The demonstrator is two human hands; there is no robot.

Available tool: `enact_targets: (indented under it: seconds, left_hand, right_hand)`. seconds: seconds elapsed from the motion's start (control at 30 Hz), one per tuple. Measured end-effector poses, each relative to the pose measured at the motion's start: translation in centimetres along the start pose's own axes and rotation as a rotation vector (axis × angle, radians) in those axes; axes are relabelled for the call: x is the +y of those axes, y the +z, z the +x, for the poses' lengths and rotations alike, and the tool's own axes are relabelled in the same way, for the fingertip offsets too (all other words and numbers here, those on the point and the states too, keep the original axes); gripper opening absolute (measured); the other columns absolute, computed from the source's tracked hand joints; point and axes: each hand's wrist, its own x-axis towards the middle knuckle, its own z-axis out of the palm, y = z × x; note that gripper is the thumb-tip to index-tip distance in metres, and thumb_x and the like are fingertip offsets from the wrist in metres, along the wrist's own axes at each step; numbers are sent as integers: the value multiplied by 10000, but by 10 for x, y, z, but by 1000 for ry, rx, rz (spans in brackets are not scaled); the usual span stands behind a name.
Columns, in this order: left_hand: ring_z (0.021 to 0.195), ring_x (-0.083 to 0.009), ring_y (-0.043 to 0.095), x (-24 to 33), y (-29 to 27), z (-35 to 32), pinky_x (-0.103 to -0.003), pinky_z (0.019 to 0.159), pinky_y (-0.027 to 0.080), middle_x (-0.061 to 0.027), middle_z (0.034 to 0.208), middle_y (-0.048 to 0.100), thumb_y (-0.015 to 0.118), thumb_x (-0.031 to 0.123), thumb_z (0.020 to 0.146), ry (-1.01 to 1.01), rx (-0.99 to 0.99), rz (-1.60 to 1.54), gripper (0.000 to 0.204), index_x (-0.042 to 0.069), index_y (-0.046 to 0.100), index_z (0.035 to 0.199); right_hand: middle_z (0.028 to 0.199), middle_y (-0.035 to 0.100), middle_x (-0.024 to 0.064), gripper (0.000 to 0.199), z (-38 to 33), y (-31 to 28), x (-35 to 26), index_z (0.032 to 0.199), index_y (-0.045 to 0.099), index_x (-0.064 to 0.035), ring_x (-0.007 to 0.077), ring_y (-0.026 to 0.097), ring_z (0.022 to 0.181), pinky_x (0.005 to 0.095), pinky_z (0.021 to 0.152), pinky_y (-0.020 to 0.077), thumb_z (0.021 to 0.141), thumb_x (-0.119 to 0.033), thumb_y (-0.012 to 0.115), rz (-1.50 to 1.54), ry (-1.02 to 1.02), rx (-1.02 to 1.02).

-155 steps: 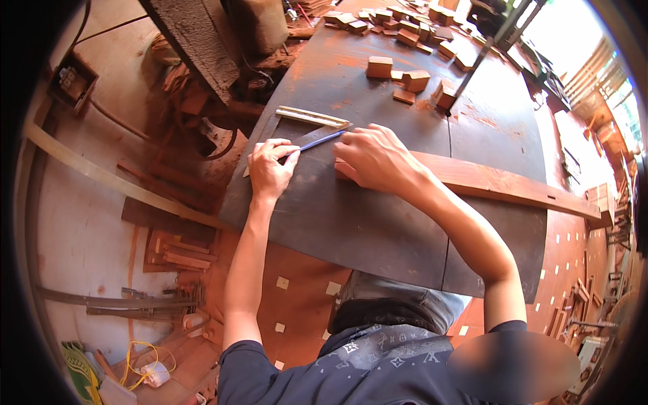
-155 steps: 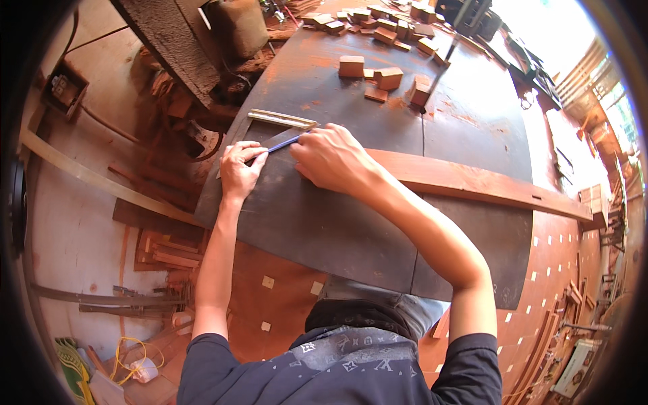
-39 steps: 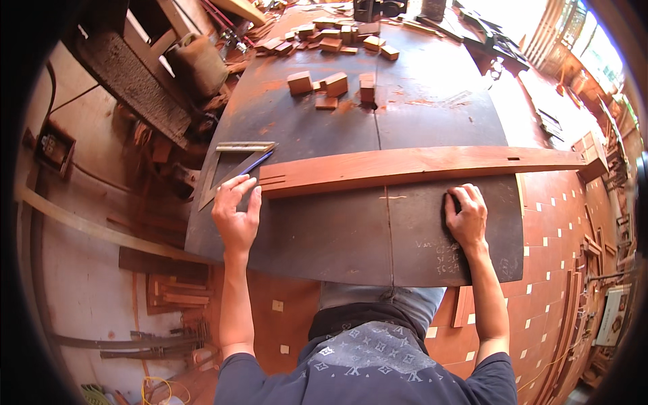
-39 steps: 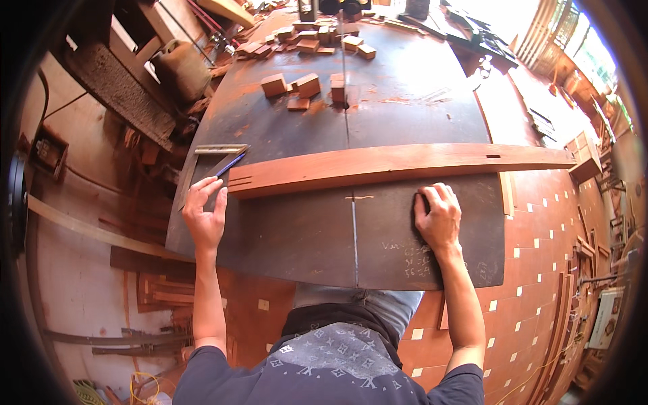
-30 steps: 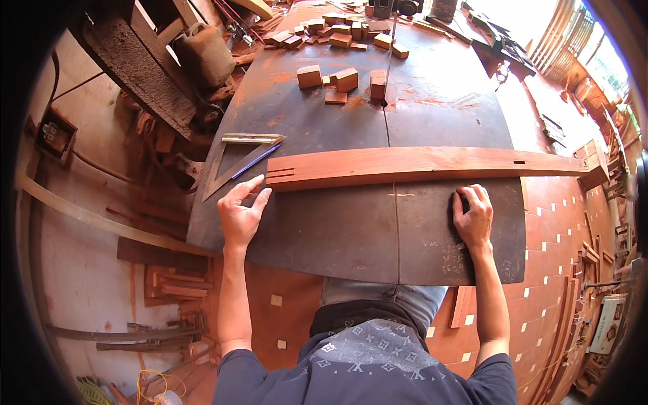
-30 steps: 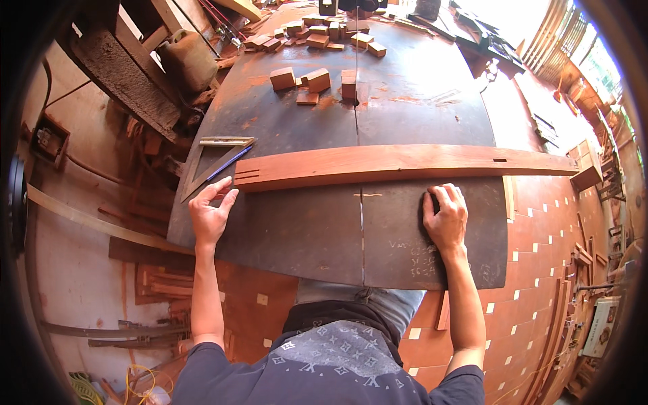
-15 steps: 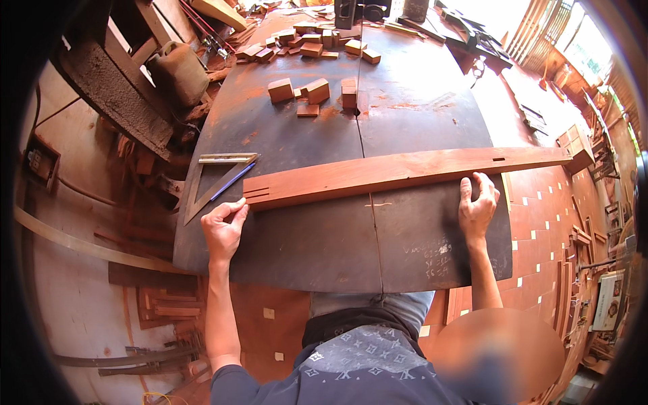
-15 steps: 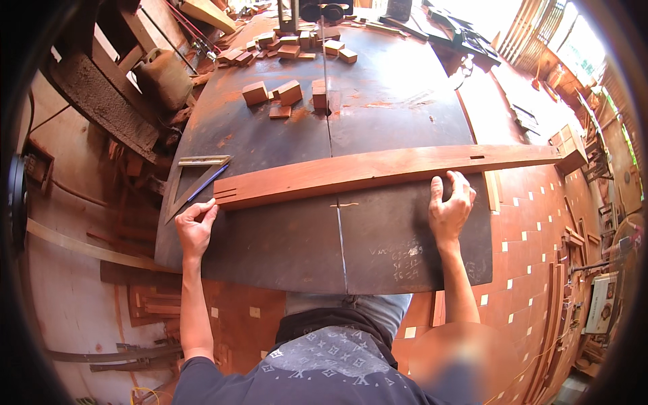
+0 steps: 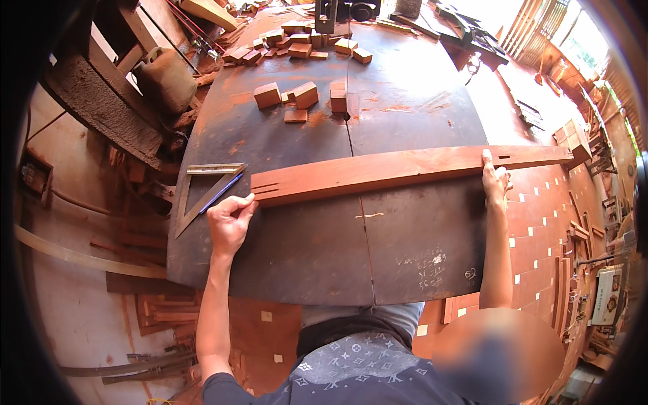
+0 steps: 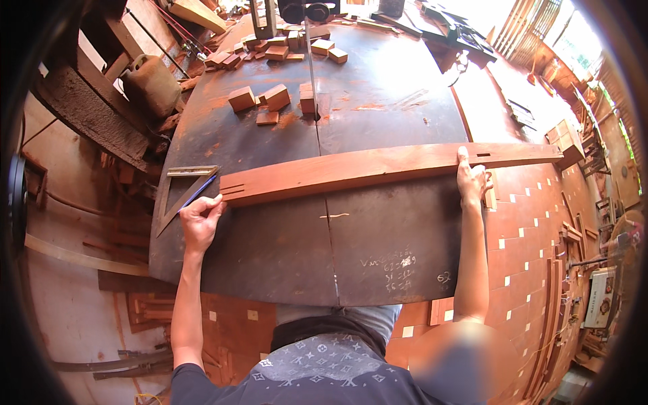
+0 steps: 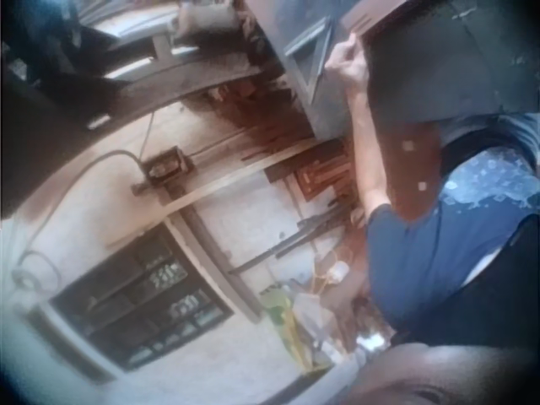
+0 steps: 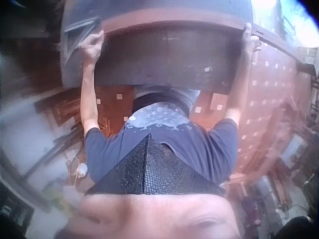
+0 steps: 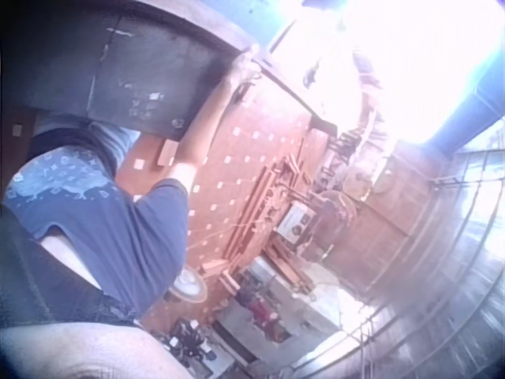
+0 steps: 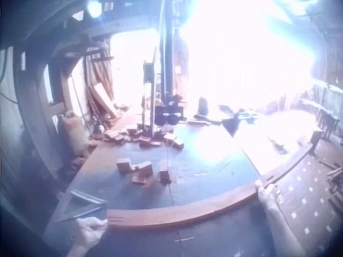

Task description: The person positions a wooden plank on a band saw table, marks it with a pencil and set square, then cuts the plank using the band saw. The person repeats this process for multiple planks, measuring and marking each before cutting.

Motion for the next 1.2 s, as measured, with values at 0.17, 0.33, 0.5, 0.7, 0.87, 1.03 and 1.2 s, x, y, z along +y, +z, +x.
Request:
enact_targets:
  seconds: [0.17,0.33,0.5,0.7,0.87,1.03,1.2]
  left_hand:
    - [614,-199,679,19,61,38,-326,590,511,-135,738,717,866,3,874,160,-3,70,86,-7,809,938]
    - [604,-150,656,23,124,84,-315,585,508,-148,723,706,867,22,878,260,-35,84,104,-20,776,904]
    - [637,-292,666,23,163,109,-372,604,516,-157,768,712,857,20,861,233,-19,-15,116,-8,775,937]
    - [728,-291,710,20,175,112,-371,655,544,-155,873,758,860,-16,844,258,-11,-48,134,-2,789,957]
    - [763,-221,739,18,170,105,-336,689,569,-134,882,779,844,-31,870,148,-24,-58,104,-24,770,944]
    - [810,-70,728,15,170,107,-254,710,584,-88,903,808,826,-29,922,73,-87,-111,93,-46,735,917]
    - [754,-196,764,13,173,110,-309,683,579,-142,878,790,823,-51,891,79,-56,-135,90,-41,754,949]
  right_hand:
    - [1378,675,227,870,77,8,16,1362,666,81,295,643,1219,413,1011,530,927,-670,728,447,51,-42]
    - [1238,700,143,665,123,5,-1,1300,658,0,276,696,1019,459,829,606,893,-495,834,896,260,-38]
    - [1223,689,175,669,157,18,-7,1336,607,-28,340,718,1042,537,859,648,873,-432,870,1120,323,9]
    - [1296,696,88,557,182,38,32,1357,640,-106,253,668,1181,475,1020,548,982,-514,701,1487,46,-307]
    - [1314,688,94,442,169,42,23,1341,646,-109,280,646,1242,528,1041,529,1007,-397,671,1518,144,-263]
    - [1302,684,108,450,178,41,35,1359,613,-73,299,648,1256,547,1055,535,995,-322,698,1541,94,-276]
    - [1327,675,123,475,175,41,33,1392,577,-48,301,651,1255,544,1057,542,994,-270,714,1572,90,-283]
